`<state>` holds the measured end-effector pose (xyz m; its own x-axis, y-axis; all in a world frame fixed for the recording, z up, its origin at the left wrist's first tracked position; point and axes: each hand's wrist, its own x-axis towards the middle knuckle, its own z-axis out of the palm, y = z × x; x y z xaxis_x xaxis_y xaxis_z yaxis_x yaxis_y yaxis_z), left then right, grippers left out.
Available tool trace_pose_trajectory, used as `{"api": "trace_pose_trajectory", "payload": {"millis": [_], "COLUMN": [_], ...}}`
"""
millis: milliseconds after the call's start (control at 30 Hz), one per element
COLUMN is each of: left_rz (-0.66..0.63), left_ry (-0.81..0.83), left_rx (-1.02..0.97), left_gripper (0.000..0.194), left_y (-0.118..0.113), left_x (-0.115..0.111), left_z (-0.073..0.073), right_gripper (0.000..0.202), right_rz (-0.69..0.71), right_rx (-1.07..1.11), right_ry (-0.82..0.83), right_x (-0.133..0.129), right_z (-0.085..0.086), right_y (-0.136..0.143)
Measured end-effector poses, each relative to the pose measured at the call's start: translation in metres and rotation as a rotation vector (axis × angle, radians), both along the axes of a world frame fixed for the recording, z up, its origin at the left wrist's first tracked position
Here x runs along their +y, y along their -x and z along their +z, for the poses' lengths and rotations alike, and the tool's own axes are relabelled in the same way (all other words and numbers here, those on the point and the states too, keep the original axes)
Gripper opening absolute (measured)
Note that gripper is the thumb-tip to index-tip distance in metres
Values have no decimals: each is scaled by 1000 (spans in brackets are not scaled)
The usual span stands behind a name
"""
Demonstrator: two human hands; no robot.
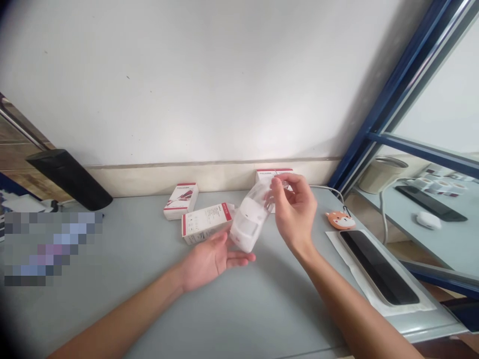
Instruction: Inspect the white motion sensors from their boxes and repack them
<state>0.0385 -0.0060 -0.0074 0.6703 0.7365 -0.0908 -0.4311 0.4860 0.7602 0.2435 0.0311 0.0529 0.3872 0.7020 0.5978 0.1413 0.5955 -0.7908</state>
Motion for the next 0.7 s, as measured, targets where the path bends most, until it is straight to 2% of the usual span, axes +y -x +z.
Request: {"api": "trace_pose_trajectory", "payload": {"millis": [167,300,367,500,600,700], "left_rz": [-44,-30,-4,-1,11,50], "left_ry": [38,50,38,14,34,48], "left_rx": [122,134,128,117,110,65], "left_gripper": [50,57,53,51,48,49], "left_y": [1,2,2,4,4,4], "left_x": [-1,-1,0,0,-2,-1], "left_z": [-1,0,-1,-1,2,7], "right_gripper": [28,24,22,18,15,23], "right_rz": [-16,-117,-107,76,63,106], "right_rx": [152,317,340,195,19,-155], "right_ry": [-27,-183,-200,13,266,386], "right_x": [4,14,25,58,82,88], "right_z": [-2,-1,-3,-11,-14,-14], "right_y": [-3,-10,-5,26,51,61]}}
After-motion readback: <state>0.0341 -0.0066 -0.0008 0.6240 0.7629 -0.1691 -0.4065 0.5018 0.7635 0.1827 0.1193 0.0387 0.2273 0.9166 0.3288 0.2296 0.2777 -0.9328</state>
